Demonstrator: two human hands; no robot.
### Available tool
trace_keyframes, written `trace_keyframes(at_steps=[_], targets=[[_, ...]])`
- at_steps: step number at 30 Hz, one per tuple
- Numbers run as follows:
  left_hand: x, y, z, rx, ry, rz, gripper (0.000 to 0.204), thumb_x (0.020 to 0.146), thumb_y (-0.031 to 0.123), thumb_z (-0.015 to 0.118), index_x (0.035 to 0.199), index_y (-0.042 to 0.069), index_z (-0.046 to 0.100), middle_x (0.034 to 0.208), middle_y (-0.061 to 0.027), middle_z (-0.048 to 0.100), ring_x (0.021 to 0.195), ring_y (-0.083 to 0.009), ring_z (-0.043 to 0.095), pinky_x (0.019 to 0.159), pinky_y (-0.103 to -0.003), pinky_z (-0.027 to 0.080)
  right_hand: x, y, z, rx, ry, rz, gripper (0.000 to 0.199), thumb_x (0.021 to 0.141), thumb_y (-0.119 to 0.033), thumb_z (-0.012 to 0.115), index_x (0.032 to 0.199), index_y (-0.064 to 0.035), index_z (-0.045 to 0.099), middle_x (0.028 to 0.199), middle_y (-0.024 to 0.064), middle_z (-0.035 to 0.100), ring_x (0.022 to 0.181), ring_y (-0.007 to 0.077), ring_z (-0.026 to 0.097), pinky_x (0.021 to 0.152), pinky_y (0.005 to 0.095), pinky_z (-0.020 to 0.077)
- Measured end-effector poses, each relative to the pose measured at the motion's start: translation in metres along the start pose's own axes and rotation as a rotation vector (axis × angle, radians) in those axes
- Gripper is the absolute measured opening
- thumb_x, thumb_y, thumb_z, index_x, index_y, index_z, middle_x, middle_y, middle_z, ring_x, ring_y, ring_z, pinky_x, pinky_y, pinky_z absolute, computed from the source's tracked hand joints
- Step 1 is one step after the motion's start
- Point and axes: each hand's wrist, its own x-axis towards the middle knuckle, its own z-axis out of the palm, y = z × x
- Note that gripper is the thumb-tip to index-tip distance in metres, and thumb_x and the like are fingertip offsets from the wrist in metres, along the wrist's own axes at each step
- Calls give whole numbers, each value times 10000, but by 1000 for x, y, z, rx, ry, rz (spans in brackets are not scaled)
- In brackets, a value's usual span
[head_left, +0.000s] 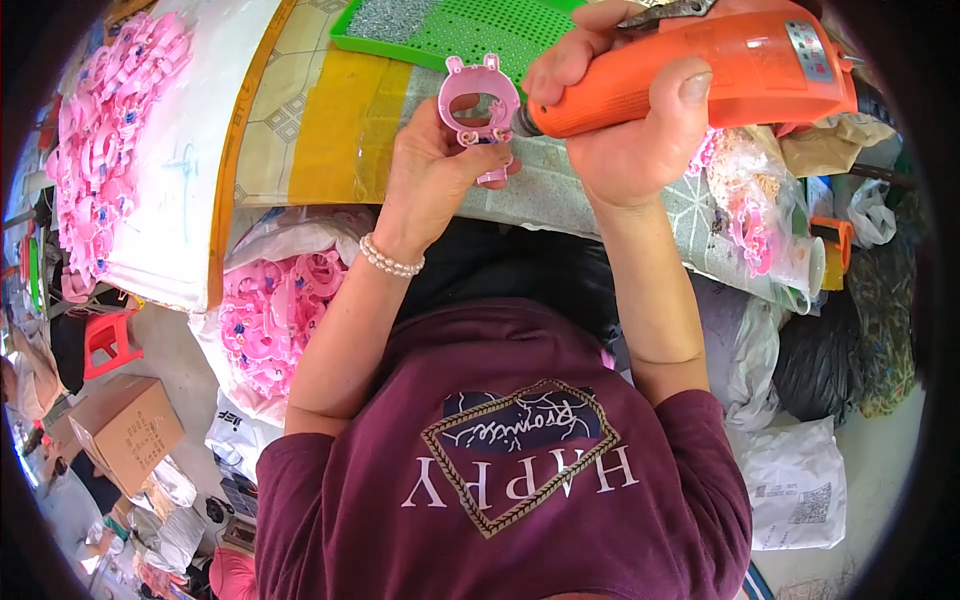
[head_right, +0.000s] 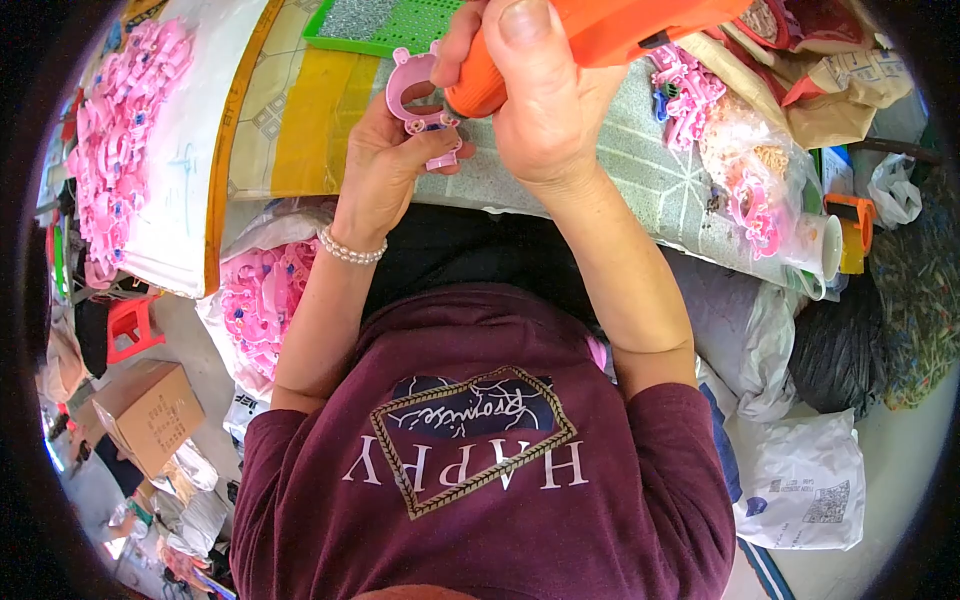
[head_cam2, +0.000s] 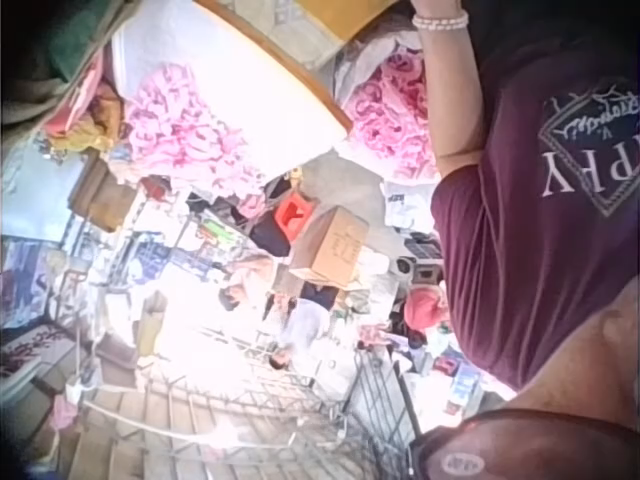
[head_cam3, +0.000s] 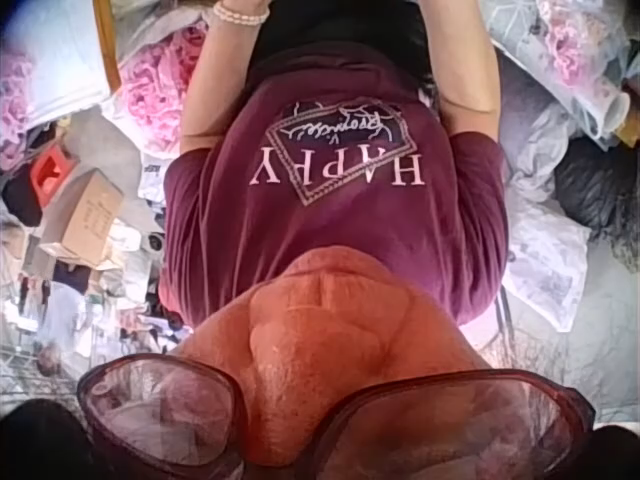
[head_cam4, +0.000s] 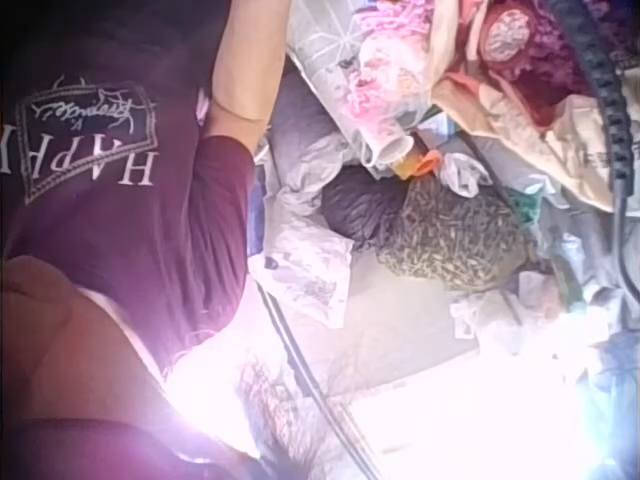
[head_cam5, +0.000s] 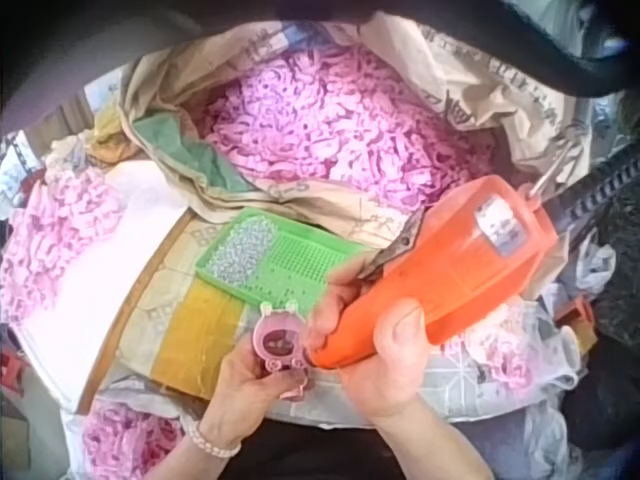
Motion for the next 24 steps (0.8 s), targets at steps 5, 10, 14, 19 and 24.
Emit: trace_keyframes(at_steps=[5, 10, 14, 19, 24], targets=[[-1, 2, 1, 9, 4, 0, 363, 760, -41, 650, 1086, -25, 492, 889, -93, 615, 722, -185, 650, 581, -266, 525, 1, 4, -1, -31, -20, -21, 675, 779, -589, 609, 1101, -16, 456, 750, 98, 524, 649, 196, 524, 615, 310, 443], [0, -2, 1, -13, 3, 23, 363, 763, -42, 651, 1088, -27, 488, 889, -96, 616, 720, -182, 649, 585, -266, 528, 2, 8, -1, -30, 22, -53, 659, 778, -562, 626, 1094, -10, 453, 726, 99, 521, 629, 191, 521, 586, 300, 439], [0, -3, 0, -7, 6, 9, 368, 762, -56, 651, 1089, -30, 484, 891, -104, 619, 724, -181, 648, 594, -270, 535, 3, 11, -4, -36, 2, -52, 666, 762, -541, 661, 1098, -8, 448, 707, 95, 519, 620, 180, 526, 567, 290, 438], [1, -7, 0, 13, 35, 41, 354, 753, -76, 648, 1071, -38, 496, 895, -115, 624, 730, -185, 649, 605, -286, 543, -1, 18, -5, -58, -2, -49, 689, 745, -539, 686, 1111, -11, 438, 706, 88, 521, 607, 170, 530, 560, 272, 436], [1, -8, 4, -7, 84, 74, 359, 737, -102, 648, 1061, -50, 503, 903, -126, 625, 736, -194, 651, 612, -301, 550, -7, 19, -6, -98, -72, 3, 708, 723, -558, 706, 1102, -26, 432, 710, 63, 514, 625, 148, 525, 560, 256, 422]])
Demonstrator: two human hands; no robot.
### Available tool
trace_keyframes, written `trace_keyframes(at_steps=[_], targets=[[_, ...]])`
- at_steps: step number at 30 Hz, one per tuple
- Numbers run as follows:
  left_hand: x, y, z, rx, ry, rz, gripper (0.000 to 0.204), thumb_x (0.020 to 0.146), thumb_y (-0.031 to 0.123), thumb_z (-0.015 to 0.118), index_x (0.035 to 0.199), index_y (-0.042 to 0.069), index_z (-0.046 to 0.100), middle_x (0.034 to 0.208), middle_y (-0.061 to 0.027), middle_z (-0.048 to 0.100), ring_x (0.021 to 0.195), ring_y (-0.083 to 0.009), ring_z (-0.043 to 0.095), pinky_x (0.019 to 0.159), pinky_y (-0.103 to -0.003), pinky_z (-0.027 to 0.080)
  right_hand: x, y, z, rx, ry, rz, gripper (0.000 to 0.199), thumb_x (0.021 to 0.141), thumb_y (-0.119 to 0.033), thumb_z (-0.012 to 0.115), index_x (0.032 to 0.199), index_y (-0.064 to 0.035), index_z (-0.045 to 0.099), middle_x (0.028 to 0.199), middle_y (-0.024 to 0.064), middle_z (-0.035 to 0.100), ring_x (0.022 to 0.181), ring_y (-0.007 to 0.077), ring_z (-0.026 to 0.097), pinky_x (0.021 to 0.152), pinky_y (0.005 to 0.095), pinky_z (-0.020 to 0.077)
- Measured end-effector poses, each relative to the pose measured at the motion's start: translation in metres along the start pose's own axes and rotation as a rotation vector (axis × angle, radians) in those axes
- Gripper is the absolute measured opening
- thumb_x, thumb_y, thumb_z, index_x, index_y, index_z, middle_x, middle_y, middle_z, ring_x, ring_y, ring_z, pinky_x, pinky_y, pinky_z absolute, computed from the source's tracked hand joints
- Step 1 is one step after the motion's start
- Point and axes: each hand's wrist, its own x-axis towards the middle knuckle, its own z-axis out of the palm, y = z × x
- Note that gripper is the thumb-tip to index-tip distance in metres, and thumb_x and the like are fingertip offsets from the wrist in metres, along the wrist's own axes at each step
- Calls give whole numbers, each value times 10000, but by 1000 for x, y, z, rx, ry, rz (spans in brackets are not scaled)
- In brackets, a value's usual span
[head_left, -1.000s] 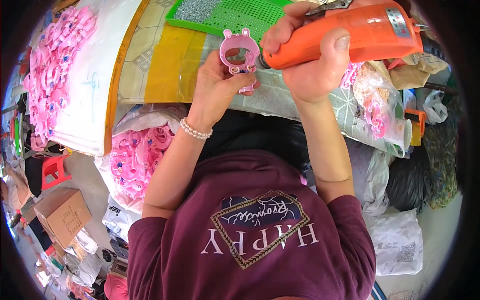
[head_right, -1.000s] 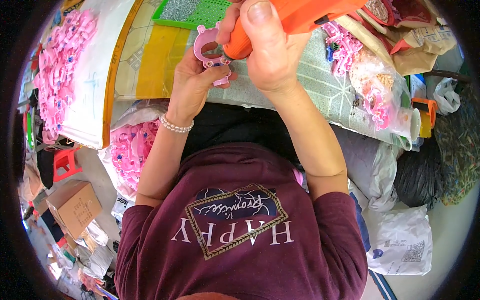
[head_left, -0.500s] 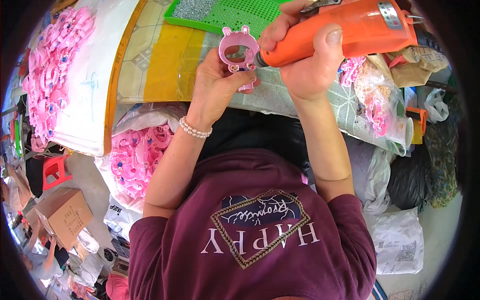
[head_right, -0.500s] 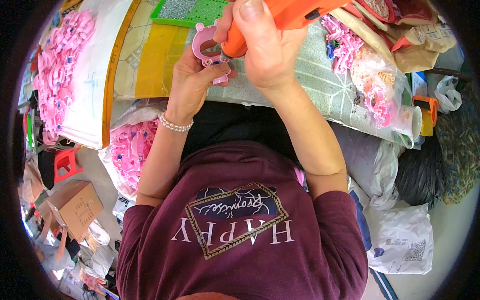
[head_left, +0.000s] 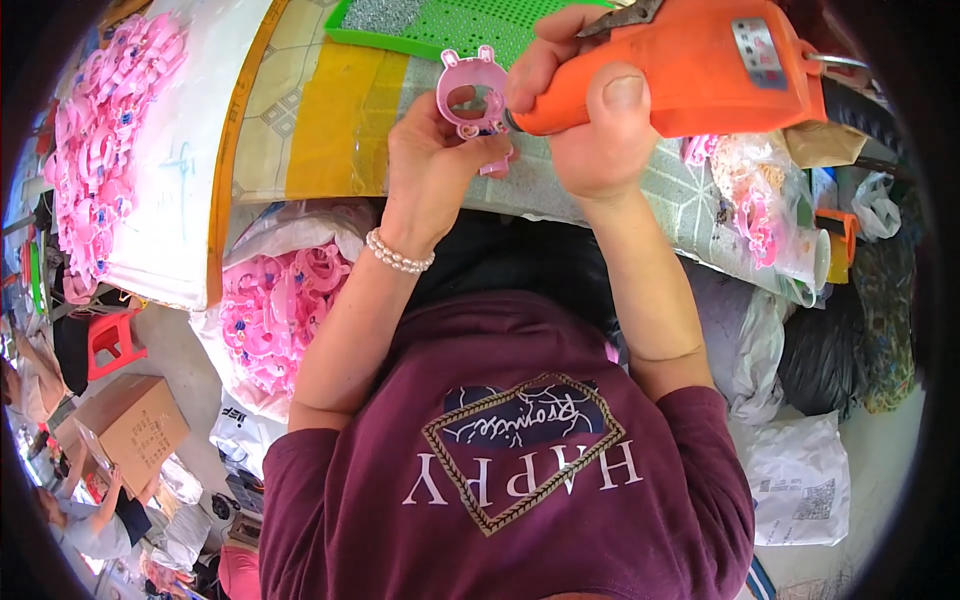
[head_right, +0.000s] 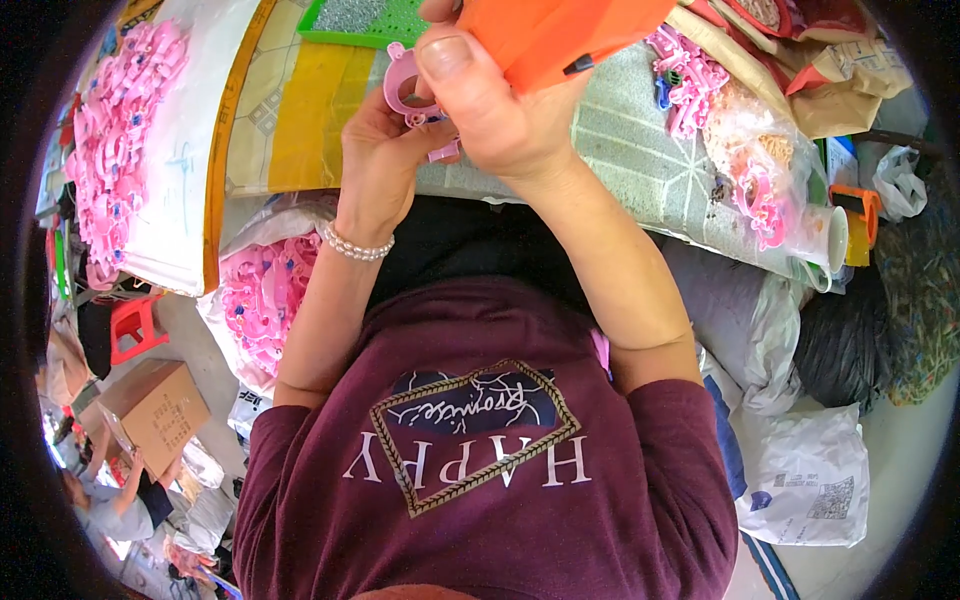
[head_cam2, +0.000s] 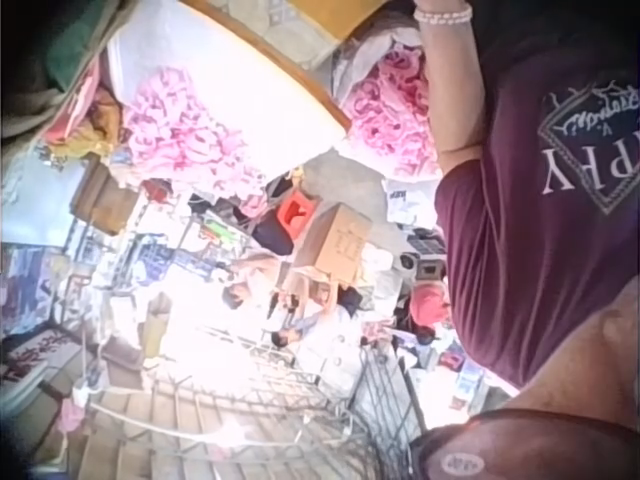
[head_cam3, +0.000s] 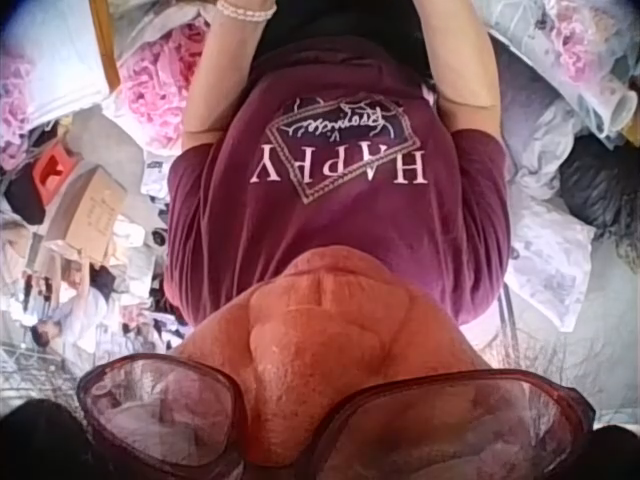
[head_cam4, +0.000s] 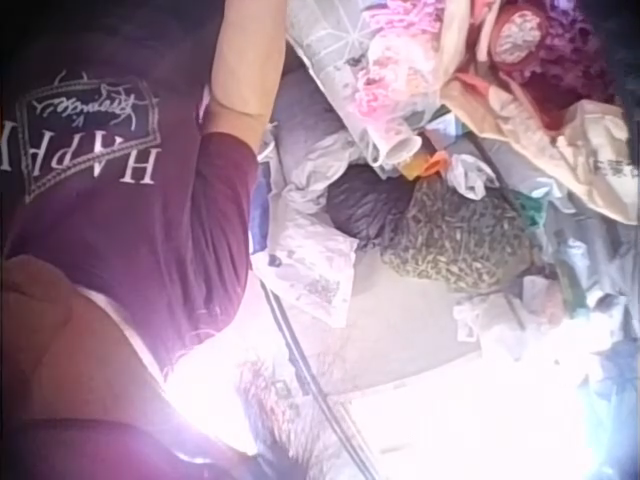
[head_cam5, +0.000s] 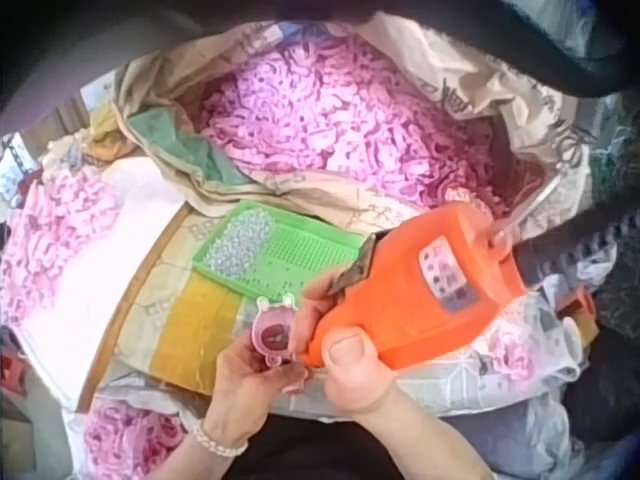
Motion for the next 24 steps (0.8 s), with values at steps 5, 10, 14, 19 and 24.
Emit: trace_keyframes(at_steps=[5, 10, 14, 19, 24], targets=[[-1, -1, 0, -96, 0, 13, 386, 734, -123, 635, 1085, -44, 493, 915, -128, 623, 738, -223, 657, 616, -319, 562, 1, 15, -1, 41, -7, -8, 710, 710, -575, 709, 1076, -33, 435, 709, 46, 499, 631, 135, 516, 560, 249, 416], [2, -1, -8, -166, -51, -43, 420, 750, -123, 627, 1126, -28, 468, 919, -118, 617, 742, -240, 665, 613, -318, 565, 6, -11, 6, 54, -30, 41, 735, 717, -603, 684, 1097, -24, 436, 733, 48, 503, 634, 140, 516, 572, 251, 421], [0, -2, -7, -134, -69, -15, 432, 768, -103, 637, 1150, -18, 456, 943, -116, 616, 751, -237, 665, 619, -316, 566, 14, -34, 10, -21, 84, -128, 693, 780, -558, 634, 1125, 10, 438, 721, 72, 516, 605, 152, 525, 540, 246, 422], [-3, 0, -9, -174, -117, -23, 443, 777, -81, 652, 1164, -6, 451, 988, -111, 608, 793, -225, 660, 641, -314, 566, 27, -46, -7, -323, 188, -291, 423, 882, -340, 561, 1051, 42, 492, 678, 79, 541, 571, 137, 525, 566, 245, 419], [-3, -4, -9, -211, -129, 5, 453, 775, -74, 663, 1166, -1, 446, 1026, -111, 597, 815, -209, 654, 653, -312, 567, 42, -38, -37, -495, 229, -246, 266, 888, -208, 590, 1035, 6, 536, 731, 57, 586, 658, 120, 551, 624, 237, 425]])
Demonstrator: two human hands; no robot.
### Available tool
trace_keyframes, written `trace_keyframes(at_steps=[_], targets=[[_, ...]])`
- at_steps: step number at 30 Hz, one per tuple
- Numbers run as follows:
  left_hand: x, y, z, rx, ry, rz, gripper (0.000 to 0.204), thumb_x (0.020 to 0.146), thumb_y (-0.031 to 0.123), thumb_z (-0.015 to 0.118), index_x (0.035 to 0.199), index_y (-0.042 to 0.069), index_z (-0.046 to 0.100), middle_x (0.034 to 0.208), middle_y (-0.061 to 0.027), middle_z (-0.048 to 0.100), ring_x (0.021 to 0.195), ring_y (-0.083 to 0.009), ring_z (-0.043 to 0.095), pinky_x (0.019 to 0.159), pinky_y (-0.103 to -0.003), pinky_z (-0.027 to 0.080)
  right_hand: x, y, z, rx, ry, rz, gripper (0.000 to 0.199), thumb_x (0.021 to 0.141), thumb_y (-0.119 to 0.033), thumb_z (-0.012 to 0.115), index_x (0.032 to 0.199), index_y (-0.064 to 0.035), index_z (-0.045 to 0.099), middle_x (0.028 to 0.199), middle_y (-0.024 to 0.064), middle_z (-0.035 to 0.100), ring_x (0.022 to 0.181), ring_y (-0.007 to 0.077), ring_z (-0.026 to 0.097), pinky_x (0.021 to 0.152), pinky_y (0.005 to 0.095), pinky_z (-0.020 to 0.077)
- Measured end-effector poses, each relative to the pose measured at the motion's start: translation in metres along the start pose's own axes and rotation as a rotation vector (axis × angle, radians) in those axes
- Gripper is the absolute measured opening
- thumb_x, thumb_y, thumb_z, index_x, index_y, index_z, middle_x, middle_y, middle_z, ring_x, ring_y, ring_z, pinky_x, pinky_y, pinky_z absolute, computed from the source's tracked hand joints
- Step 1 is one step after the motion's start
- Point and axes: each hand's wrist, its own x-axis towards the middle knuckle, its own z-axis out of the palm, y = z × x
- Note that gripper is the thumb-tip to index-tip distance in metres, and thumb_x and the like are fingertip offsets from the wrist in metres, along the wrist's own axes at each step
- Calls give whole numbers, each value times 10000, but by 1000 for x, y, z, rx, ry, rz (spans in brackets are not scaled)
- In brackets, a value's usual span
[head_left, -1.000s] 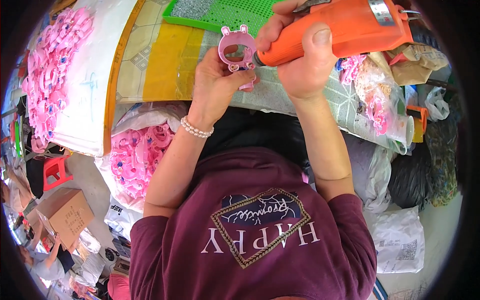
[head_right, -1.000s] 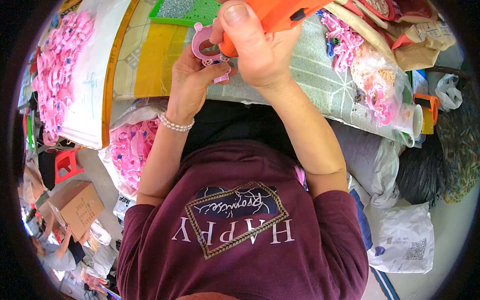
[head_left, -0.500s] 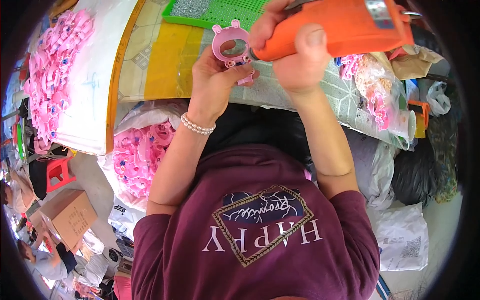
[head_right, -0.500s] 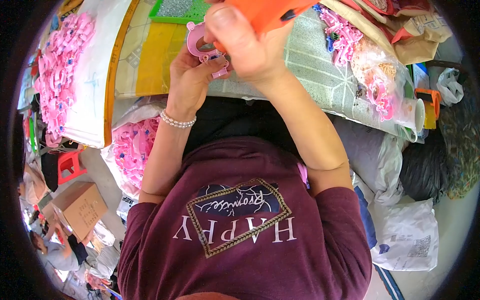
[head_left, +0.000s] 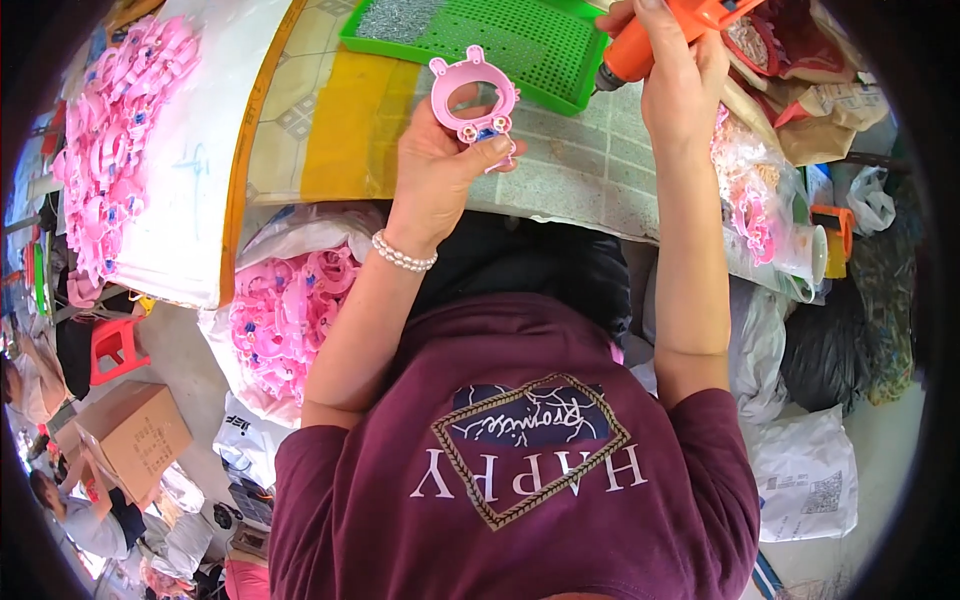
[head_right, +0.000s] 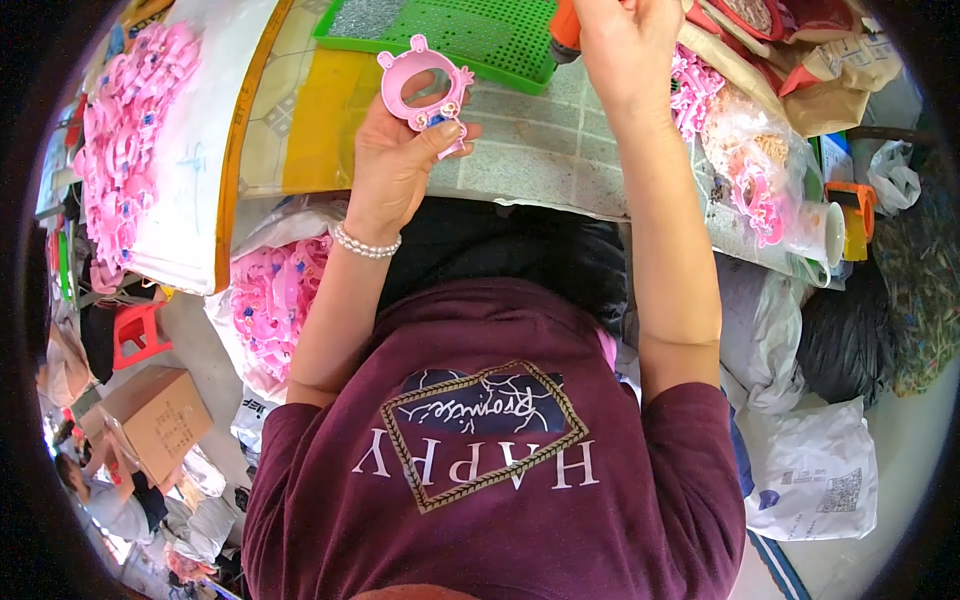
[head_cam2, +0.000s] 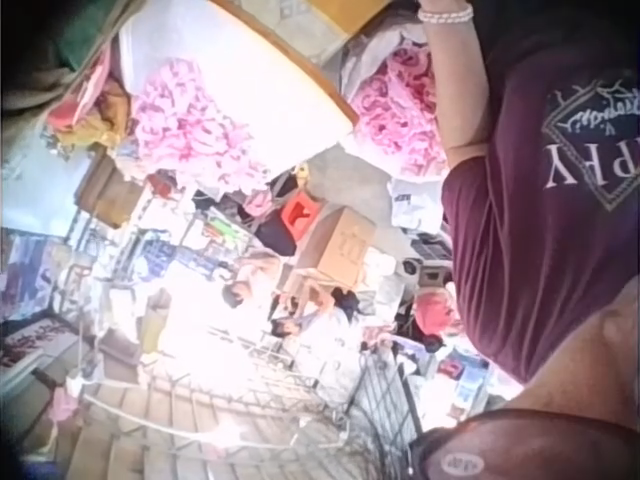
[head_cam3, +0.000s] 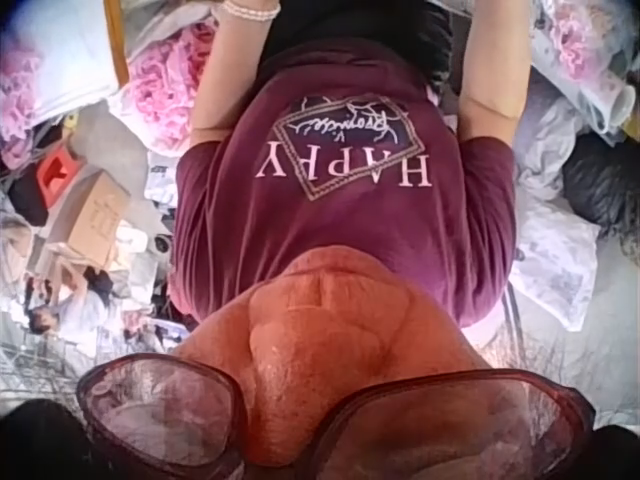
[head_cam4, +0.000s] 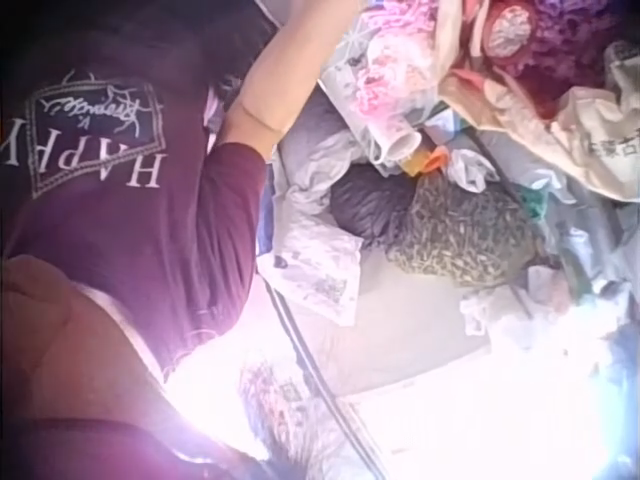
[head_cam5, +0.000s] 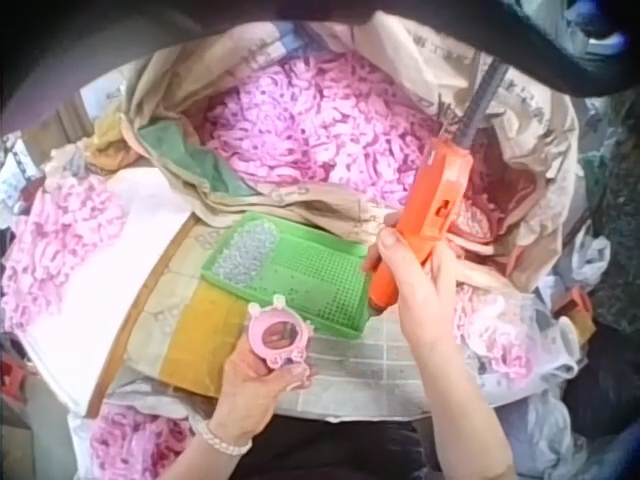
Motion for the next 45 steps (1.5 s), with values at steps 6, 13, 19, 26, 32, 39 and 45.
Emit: trace_keyframes(at_steps=[6, 13, 19, 26, 32, 39, 45], targets=[[3, 1, 6, 204, 42, 65, 421, 719, -68, 686, 1094, -10, 504, 907, -59, 618, 756, -113, 611, 641, -247, 520, 22, 30, -24, -98, 34, 12, 260, 861, -182, 634, 1030, -7, 541, 787, 39, 606, 725, 106, 570, 667, 242, 451], [-4, 18, 2, 989, 125, 299, 306, 709, 99, 690, 980, 45, 560, 695, -132, 576, 612, -277, 594, 565, -353, 466, 27, 30, -26, -7, 64, -32, 197, 849, -138, 661, 944, -32, 525, 833, 48, 644, 743, 118, 597, 700, 260, 467], [-14, 29, -6, 1239, 66, 457, 425, 716, 82, 687, 1111, 49, 535, 818, -135, 587, 718, -307, 596, 646, -377, 492, 21, 28, -21, -92, 39, 30, 275, 859, -161, 664, 1033, -16, 508, 904, 31, 577, 848, 113, 580, 774, 248, 448], [-12, 41, -7, 1295, 65, 440, 496, 714, 112, 699, 1162, 34, 499, 1021, -165, 556, 862, -349, 590, 725, -401, 496, 18, 40, -23, -76, 27, 52, 305, 861, -140, 662, 1083, -9, 499, 1014, 88, 619, 874, 133, 588, 819, 268, 451], [-15, 55, -6, 1276, 81, 418, 561, 682, 153, 734, 1178, 44, 497, 1097, -162, 535, 939, -343, 579, 772, -394, 499, 11, 67, -47, -157, -33, 28, 420, 863, -93, 645, 1226, 3, 458, 1144, 96, 571, 1036, 157, 536, 912, 273, 399], [-15, 93, -31, 1437, 180, 487, 537, 684, 186, 745, 1148, 29, 524, 1112, -152, 551, 866, -296, 617, 714, -370, 516, -28, 71, -70, -338, -53, -19, 592, 879, -51, 582, 1397, -1, 300, 1425, 165, 355, 1296, 255, 385, 1018, 359, 342], [-8, 130, -65, 1602, 214, 461, 479, 698, 183, 722, 1105, -2, 548, 1065, -138, 584, 786, -251, 610, 663, -336, 510, -70, 33, -85, -693, -146, 61, 471, 847, -113, 608, 1287, -31, 460, 1395, 161, 405, 1260, 291, 422, 988, 404, 382]])
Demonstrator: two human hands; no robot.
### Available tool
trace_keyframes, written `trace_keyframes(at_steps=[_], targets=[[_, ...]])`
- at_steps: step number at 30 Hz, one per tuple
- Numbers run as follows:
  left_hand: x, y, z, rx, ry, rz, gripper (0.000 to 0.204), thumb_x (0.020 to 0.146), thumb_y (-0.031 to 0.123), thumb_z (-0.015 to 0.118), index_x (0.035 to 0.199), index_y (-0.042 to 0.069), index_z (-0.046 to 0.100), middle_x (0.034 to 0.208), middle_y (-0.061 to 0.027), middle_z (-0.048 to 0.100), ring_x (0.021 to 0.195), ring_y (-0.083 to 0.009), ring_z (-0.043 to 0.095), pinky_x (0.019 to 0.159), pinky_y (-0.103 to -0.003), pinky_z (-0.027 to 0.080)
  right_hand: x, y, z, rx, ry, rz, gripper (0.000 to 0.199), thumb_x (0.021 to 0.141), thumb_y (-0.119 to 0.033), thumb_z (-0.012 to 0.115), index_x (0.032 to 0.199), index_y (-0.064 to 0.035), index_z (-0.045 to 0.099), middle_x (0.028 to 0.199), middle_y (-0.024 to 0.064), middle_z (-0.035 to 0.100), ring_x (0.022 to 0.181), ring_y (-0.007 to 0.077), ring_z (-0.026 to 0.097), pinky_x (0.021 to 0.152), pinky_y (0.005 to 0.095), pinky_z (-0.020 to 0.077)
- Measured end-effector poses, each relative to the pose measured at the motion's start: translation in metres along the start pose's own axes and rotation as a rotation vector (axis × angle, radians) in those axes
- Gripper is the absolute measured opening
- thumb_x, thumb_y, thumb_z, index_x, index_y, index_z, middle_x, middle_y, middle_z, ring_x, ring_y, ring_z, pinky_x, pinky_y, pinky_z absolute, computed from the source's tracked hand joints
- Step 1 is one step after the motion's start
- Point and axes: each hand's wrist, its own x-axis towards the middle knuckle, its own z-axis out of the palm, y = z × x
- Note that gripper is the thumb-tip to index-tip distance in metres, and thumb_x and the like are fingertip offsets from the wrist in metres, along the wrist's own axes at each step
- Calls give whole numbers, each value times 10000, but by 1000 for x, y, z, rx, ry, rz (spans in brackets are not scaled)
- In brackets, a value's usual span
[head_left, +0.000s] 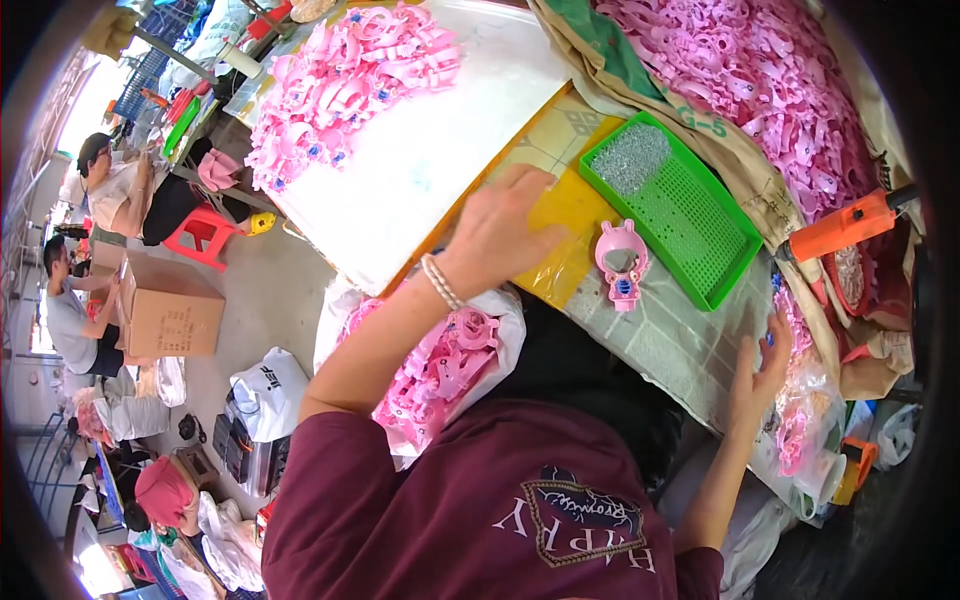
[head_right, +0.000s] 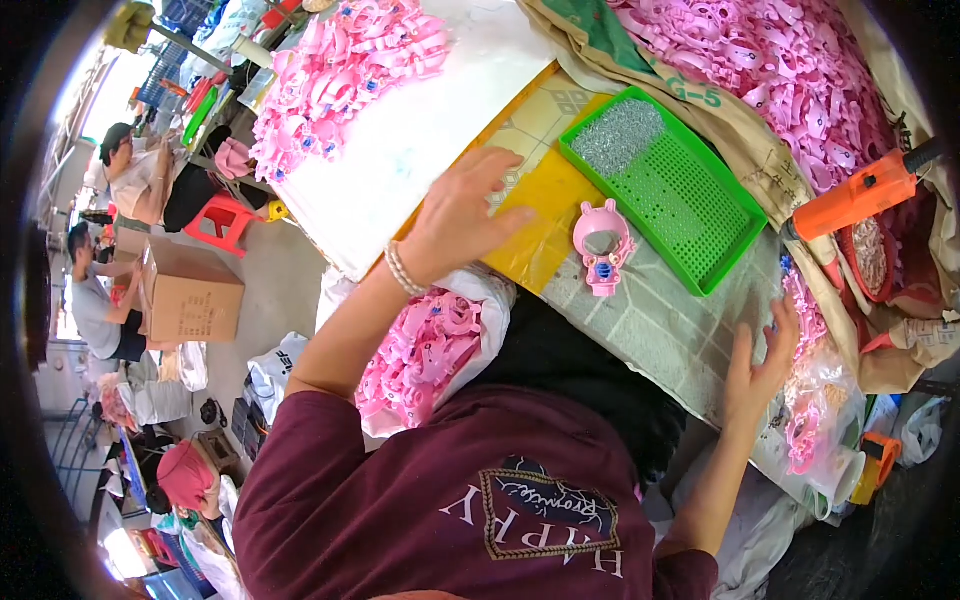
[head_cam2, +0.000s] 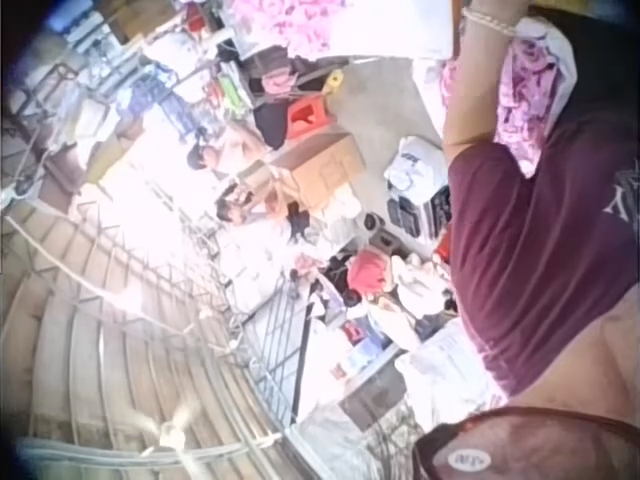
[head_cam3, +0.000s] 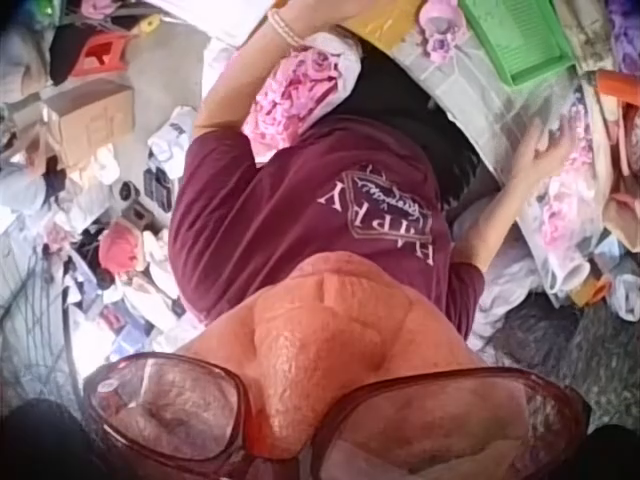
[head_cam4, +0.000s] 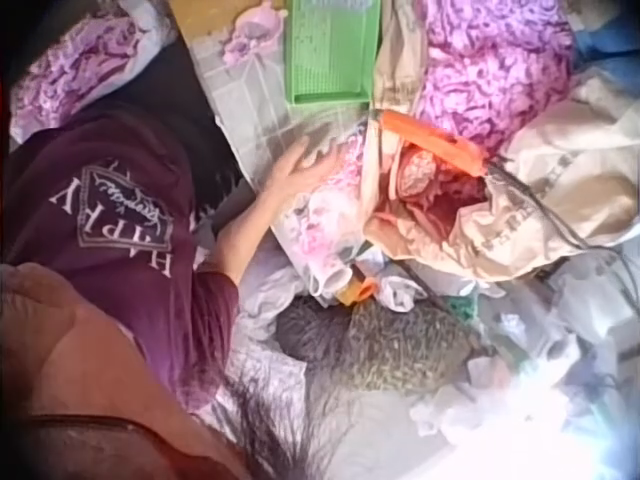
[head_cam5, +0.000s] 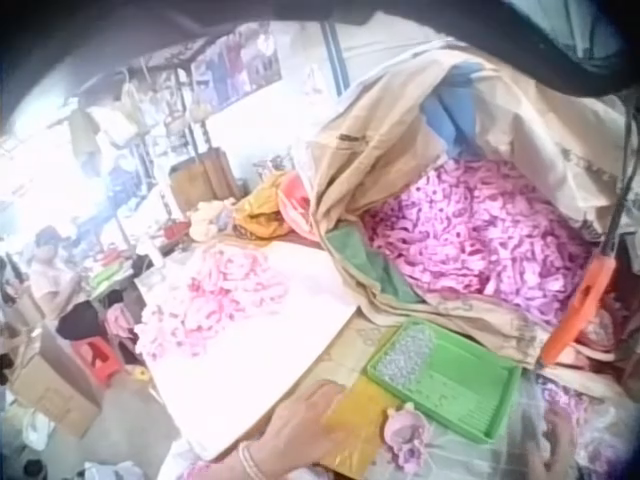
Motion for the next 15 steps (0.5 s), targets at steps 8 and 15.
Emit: trace_keyframes(at_steps=[8, 15], targets=[[34, -61, -26, 195, 6, -45, 470, 744, 289, 700, 1074, -30, 601, 1051, -188, 609, 856, -300, 609, 779, -380, 490, -52, -16, 9, -294, -73, -239, 280, 773, -94, 654, 1016, 24, 582, 1223, 214, 535, 1115, 360, 523, 937, 411, 421], [53, -125, -27, 365, 158, -135, 564, 790, 392, 653, 1093, -74, 553, 1075, -260, 572, 976, -417, 528, 838, -458, 454, -51, -16, 16, -257, -94, -227, 231, 769, -74, 656, 971, 22, 598, 1125, 195, 583, 1017, 359, 565, 874, 401, 453]])
